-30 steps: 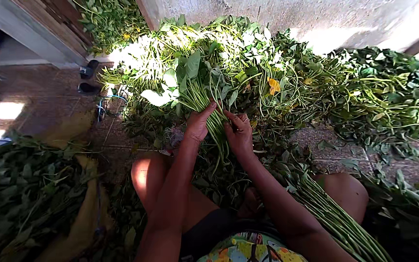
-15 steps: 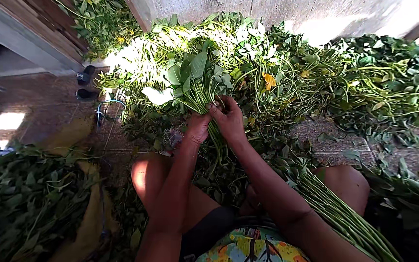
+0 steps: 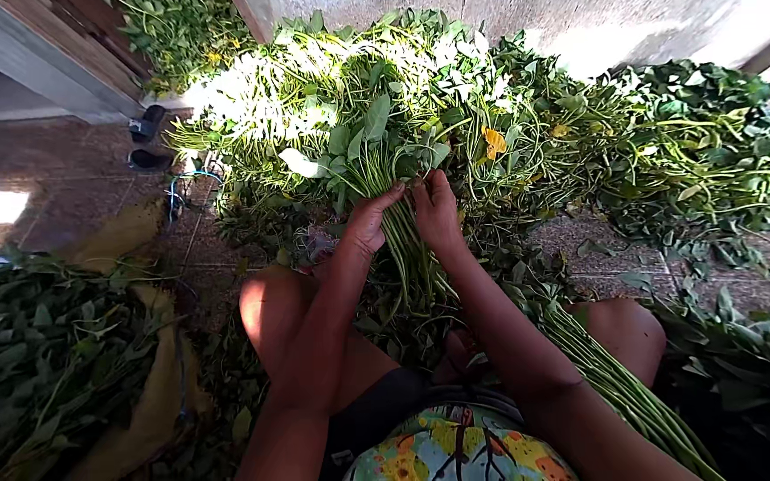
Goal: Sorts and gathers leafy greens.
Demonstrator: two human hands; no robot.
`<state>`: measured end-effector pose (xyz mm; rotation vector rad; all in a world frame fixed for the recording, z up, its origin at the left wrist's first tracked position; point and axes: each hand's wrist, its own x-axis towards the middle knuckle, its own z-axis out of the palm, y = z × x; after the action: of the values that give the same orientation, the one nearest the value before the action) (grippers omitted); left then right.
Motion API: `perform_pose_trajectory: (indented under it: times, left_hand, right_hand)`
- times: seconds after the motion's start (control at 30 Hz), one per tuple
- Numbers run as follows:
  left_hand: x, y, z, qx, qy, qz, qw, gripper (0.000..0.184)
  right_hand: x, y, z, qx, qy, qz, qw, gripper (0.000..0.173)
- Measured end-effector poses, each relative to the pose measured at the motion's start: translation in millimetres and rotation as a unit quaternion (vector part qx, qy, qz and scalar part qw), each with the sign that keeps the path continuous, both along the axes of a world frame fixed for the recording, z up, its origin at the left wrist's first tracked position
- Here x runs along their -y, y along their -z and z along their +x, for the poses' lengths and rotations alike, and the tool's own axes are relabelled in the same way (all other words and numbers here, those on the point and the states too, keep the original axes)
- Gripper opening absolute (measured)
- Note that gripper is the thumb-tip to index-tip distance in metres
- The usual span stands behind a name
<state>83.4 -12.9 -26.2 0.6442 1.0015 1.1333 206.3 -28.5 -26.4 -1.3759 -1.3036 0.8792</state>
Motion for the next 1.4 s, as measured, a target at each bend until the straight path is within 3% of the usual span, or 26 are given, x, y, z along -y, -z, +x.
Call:
perform_pose_trajectory:
  times: [0.1,0.2,0.3,0.37,0.47,0.53,0.63,0.73,0.87,1.1,1.23,1.3,1.4]
  left_hand:
    - [-5.4,-1.0,-11.2,0.014,-0.053,-0.017,0.998,0.008]
    - [-11.2,-1.6,-18.6,-0.080,-0.117,-0.033,0.989,0.017]
    - [-13.8,-0.3,-26.1,-0.176,-0.103,-0.006,0.979,0.014]
    - [-12.1,-0.5,-21.8,-0.220,-0.072,-0.001,0.973,0.014]
    - [-4.7,2.6,-6.3,-0.253,-0.014,-0.008,0.967,0.014]
    - [-0.8,3.5,-0.5,-0.229,0.020,-0.013,0.973,0.015]
    - [-2.3,1.8,-7.5,-0.155,0.027,-0.035,0.987,0.013]
    - [-5.5,0.1,-18.1,-0.099,0.026,-0.043,0.994,0.009]
    - [-9.6,4.9,-19.1,-0.101,-0.007,-0.044,0.994,0.012]
    - [-16.0,4.1,-23.7,-0.181,-0.111,0.002,0.977,0.013]
    - [-29.5,-0.6,-41.3,-0.204,-0.155,0.041,0.966,0.016]
    - [-34.0,-7.5,-44.7,-0.210,-0.132,0.072,0.966,0.016]
    - [-25.6,-5.2,-40.6,-0.179,-0.126,0.082,0.972,0.015]
  right_hand:
    - [34.7,10.5,19.7,0.164,-0.048,-0.026,0.985,0.025]
    - [57.7,24.2,57.8,0.260,-0.097,-0.182,0.943,0.029]
    - [60.5,48.0,99.3,0.347,-0.076,-0.320,0.878,0.040]
    - [62.4,45.0,102.7,0.336,-0.055,-0.299,0.891,0.051]
    - [60.7,27.8,70.7,0.262,-0.087,-0.141,0.951,0.047]
    - [52.3,18.3,51.0,0.202,-0.166,-0.109,0.959,0.037]
    - [43.9,21.7,46.5,0.024,-0.298,-0.156,0.942,0.021]
    - [53.8,29.2,54.9,-0.241,-0.346,-0.236,0.876,0.020]
    - [79.0,38.1,42.2,-0.340,-0.321,-0.235,0.852,0.025]
    - [97.4,24.1,32.0,-0.115,-0.292,-0.196,0.929,0.031]
    - [119.8,20.1,28.5,-0.061,-0.335,-0.218,0.915,0.039]
    - [120.0,15.8,26.4,0.013,-0.347,-0.222,0.911,0.037]
    - [103.7,35.1,27.6,0.139,-0.287,-0.275,0.907,0.035]
